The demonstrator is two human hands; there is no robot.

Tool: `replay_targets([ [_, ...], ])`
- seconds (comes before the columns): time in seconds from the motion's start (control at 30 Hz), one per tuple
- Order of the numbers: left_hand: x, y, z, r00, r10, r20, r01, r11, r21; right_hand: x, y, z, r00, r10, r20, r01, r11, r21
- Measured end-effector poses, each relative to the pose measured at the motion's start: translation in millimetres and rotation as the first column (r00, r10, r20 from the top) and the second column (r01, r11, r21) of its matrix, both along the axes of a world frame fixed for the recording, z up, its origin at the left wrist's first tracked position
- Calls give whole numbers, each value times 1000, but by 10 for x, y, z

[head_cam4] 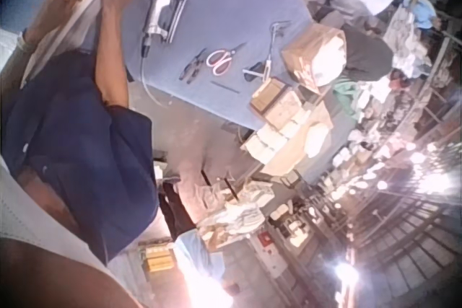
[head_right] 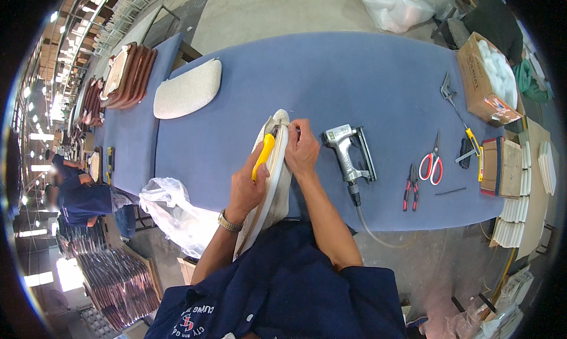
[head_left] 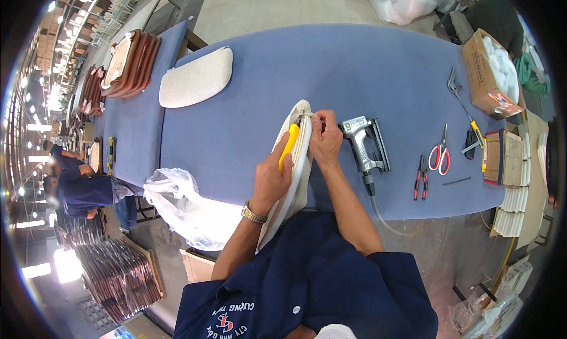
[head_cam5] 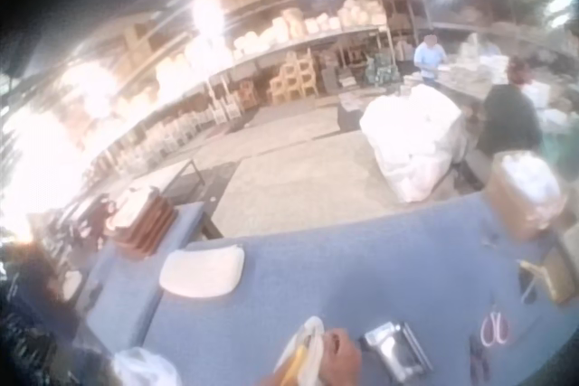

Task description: The person staples fabric onto foam cushion pieces using a pneumatic stapler, then trims excess fabric with a utility knife. They repeat this process on multiple cushion units, stacking finished pieces on the table.

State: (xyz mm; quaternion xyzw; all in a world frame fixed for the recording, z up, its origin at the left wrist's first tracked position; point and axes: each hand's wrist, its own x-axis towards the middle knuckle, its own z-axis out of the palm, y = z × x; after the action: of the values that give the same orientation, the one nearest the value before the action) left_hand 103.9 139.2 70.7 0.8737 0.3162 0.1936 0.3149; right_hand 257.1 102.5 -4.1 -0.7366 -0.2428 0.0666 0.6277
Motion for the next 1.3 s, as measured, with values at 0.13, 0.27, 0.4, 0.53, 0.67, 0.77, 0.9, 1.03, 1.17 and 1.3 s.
replay_targets([
  [0.13, 4, -31, 57, 1000, 27, -5, -27, 995, -99, 77, -17, -14, 996, 33, -85, -29, 999, 40],
  [0.27, 31, -66, 187, 998, 9, 54, -13, 997, 73, 100, -110, 176, 994, 43, -97, -39, 998, 43],
  [0.4, 248, -158, 365, 998, -49, 32, 40, 970, 240, -67, -433, 436, 905, 275, -324, -227, 957, 178],
  [0.53, 423, -241, 382, 985, -170, -3, 170, 985, -29, -108, -540, 558, 873, 303, -383, -220, 944, 246],
  [0.67, 444, -39, 533, 954, -284, 92, 264, 947, 181, 200, -605, 586, 756, 327, -567, -128, 924, 362],
  [0.77, 618, 307, 302, 937, 251, 242, -266, 963, 35, 344, -585, 851, 716, 356, -600, -226, 932, 283],
  [0.9, 643, 611, -76, 985, 161, -61, -168, 977, -135, 269, -389, 846, 636, 443, -632, -467, 873, 143],
  [1.03, 698, 542, -229, 991, 131, 38, -127, 987, -95, 151, -372, 770, 625, 416, -660, -554, 833, 1],
  [1.17, 739, 498, -257, 968, 243, 56, -235, 963, -130, 76, -369, 705, 676, 404, -617, -576, 811, -100],
  [1.3, 721, 487, -358, 953, 268, 139, -254, 961, -110, 33, -341, 643, 748, 438, -498, -576, 802, -160],
])
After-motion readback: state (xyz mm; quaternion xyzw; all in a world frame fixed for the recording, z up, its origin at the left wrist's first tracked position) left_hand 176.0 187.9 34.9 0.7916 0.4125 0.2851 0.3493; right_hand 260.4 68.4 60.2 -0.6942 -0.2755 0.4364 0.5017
